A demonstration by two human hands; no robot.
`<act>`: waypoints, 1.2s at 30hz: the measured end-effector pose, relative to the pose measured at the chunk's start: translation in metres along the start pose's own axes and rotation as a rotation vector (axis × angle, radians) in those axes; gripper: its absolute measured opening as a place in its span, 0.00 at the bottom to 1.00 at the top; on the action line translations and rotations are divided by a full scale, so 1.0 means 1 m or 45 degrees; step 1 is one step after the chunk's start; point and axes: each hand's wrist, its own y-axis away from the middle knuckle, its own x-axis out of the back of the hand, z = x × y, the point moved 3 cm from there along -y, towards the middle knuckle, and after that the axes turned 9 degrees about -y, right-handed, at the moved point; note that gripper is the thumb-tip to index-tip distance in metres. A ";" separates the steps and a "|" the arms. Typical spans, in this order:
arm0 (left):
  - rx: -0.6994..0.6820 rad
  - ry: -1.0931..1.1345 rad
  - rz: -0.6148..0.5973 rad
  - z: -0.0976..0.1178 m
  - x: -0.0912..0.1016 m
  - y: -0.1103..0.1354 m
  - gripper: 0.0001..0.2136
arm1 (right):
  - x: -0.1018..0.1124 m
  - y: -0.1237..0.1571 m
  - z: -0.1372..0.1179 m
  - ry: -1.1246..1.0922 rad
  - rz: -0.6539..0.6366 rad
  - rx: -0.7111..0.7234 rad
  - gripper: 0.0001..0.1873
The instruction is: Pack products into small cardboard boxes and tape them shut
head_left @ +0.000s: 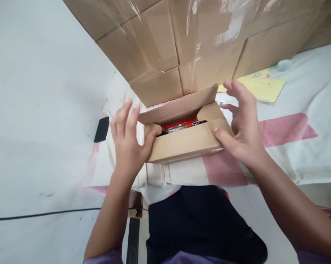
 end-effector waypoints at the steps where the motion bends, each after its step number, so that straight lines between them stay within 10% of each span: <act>1: -0.025 -0.079 -0.072 0.001 -0.001 -0.004 0.32 | -0.001 -0.002 0.000 0.015 -0.039 -0.033 0.38; 7: -0.233 0.021 -0.274 0.019 0.010 0.001 0.16 | 0.001 -0.007 0.006 0.093 -0.066 0.091 0.27; 12: -0.286 -0.098 -0.519 0.043 0.011 0.017 0.37 | -0.003 -0.001 0.006 0.229 -0.161 0.240 0.16; 16: -0.293 -0.163 -0.478 0.048 -0.001 0.025 0.34 | -0.001 0.002 -0.001 0.179 -0.156 0.201 0.14; 22: -0.278 -0.133 -0.440 0.032 -0.012 0.034 0.31 | 0.048 -0.026 0.044 -0.044 0.268 -0.262 0.09; 27: -0.239 -0.129 -0.421 0.024 -0.013 0.039 0.32 | 0.049 -0.058 0.101 0.268 -0.127 -0.808 0.10; 36: -0.245 -0.140 -0.411 0.021 -0.015 0.042 0.35 | 0.044 -0.076 0.116 0.398 -0.283 -1.026 0.08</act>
